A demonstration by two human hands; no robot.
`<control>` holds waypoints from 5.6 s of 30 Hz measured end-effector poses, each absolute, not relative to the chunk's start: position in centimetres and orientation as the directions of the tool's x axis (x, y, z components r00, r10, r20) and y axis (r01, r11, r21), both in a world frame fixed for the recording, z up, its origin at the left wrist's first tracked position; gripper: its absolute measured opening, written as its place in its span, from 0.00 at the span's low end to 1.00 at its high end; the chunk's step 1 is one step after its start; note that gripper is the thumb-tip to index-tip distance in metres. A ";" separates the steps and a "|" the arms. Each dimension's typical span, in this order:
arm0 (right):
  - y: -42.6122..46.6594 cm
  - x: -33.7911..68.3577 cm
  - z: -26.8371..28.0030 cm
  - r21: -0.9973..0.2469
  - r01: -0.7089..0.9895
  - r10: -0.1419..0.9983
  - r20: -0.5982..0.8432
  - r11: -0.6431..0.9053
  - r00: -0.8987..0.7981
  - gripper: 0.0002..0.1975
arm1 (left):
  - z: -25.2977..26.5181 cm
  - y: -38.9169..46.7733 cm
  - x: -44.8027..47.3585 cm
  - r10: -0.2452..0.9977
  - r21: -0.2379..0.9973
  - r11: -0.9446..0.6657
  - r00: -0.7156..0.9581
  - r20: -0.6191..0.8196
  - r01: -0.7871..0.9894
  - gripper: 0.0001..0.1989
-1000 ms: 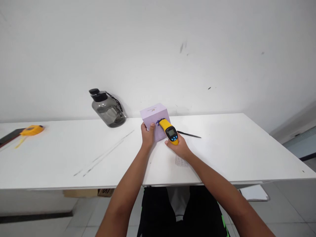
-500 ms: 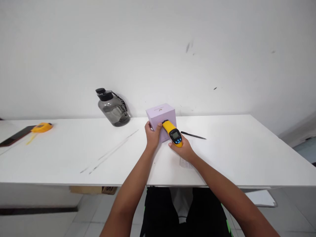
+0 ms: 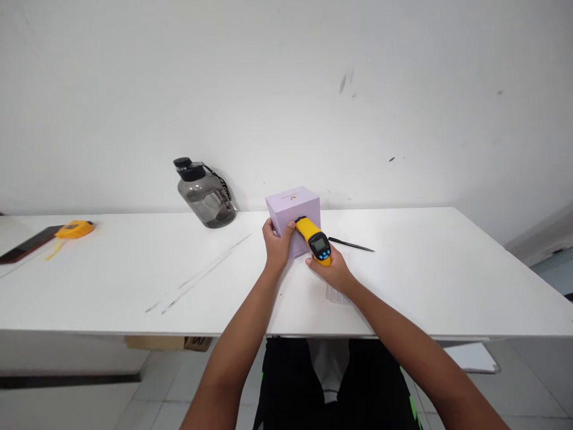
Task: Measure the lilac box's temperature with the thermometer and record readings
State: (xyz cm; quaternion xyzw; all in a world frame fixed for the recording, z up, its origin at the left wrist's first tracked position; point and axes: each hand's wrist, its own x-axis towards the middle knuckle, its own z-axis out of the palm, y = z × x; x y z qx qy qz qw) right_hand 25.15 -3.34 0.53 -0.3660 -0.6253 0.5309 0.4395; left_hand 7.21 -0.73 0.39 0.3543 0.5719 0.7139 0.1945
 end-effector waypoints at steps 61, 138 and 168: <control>-3.6 24.8 0.0 -0.990 -0.012 0.938 0.140 0.143 -0.317 0.17 | -0.6 -0.5 8.0 0.652 0.948 -0.282 -0.695 0.302 0.147 0.36; 1.3 27.7 -0.3 -0.446 0.777 0.876 0.399 0.444 -0.272 0.24 | -0.7 0.3 6.2 0.511 0.934 -0.315 -0.799 0.317 0.169 0.43; 5.5 34.4 -0.2 -0.366 0.911 0.907 0.421 0.193 -0.023 0.22 | -1.2 -0.8 7.8 0.636 0.821 -0.488 -0.523 0.568 0.297 0.52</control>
